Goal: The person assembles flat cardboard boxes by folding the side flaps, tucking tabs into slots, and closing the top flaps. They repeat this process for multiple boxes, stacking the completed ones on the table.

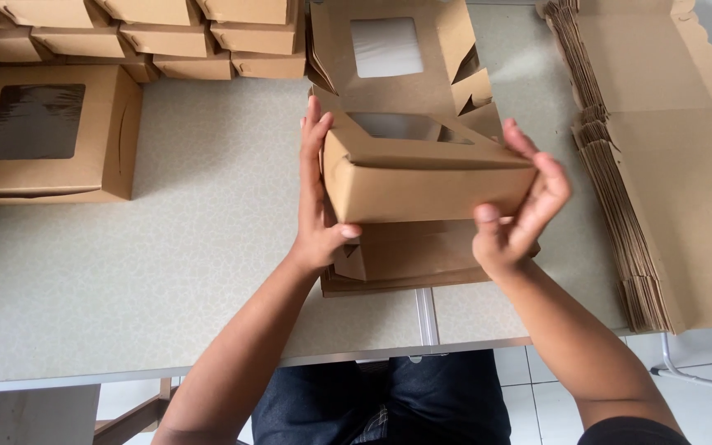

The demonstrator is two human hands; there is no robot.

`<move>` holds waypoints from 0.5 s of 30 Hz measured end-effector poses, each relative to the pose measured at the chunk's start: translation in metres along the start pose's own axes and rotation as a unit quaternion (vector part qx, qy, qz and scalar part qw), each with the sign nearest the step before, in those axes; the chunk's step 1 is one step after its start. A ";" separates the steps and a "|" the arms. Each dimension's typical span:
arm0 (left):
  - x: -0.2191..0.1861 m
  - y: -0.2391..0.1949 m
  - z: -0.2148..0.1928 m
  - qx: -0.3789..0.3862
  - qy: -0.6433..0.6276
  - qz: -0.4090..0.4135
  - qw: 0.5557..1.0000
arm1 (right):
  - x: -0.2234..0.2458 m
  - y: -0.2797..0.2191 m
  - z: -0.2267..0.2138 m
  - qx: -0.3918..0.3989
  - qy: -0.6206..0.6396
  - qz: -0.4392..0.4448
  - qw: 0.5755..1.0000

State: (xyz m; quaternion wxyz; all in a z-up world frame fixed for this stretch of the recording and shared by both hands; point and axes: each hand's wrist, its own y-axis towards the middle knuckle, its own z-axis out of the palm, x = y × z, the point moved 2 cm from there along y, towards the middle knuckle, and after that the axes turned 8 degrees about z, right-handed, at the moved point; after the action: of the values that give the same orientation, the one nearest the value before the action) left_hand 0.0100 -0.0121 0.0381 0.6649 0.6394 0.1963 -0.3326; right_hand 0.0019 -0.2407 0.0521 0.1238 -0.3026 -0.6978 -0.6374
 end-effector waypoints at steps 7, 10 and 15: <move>0.028 -0.004 -0.015 -0.055 -0.128 -0.037 0.990 | -0.017 -0.007 0.006 0.079 -0.010 -0.119 0.990; 0.047 -0.008 -0.020 -0.131 -0.179 -0.091 0.971 | -0.026 -0.014 0.005 0.074 0.020 -0.133 0.988; 0.067 -0.011 -0.029 -0.195 -0.263 -0.119 0.937 | -0.015 -0.001 0.005 0.066 -0.071 -0.118 0.988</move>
State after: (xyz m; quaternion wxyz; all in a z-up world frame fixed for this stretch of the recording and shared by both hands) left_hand 0.0543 0.0034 -0.0189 0.7600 0.3589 0.1502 -0.5206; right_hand 0.0137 -0.2397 0.0419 0.0178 -0.2539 -0.7759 -0.5773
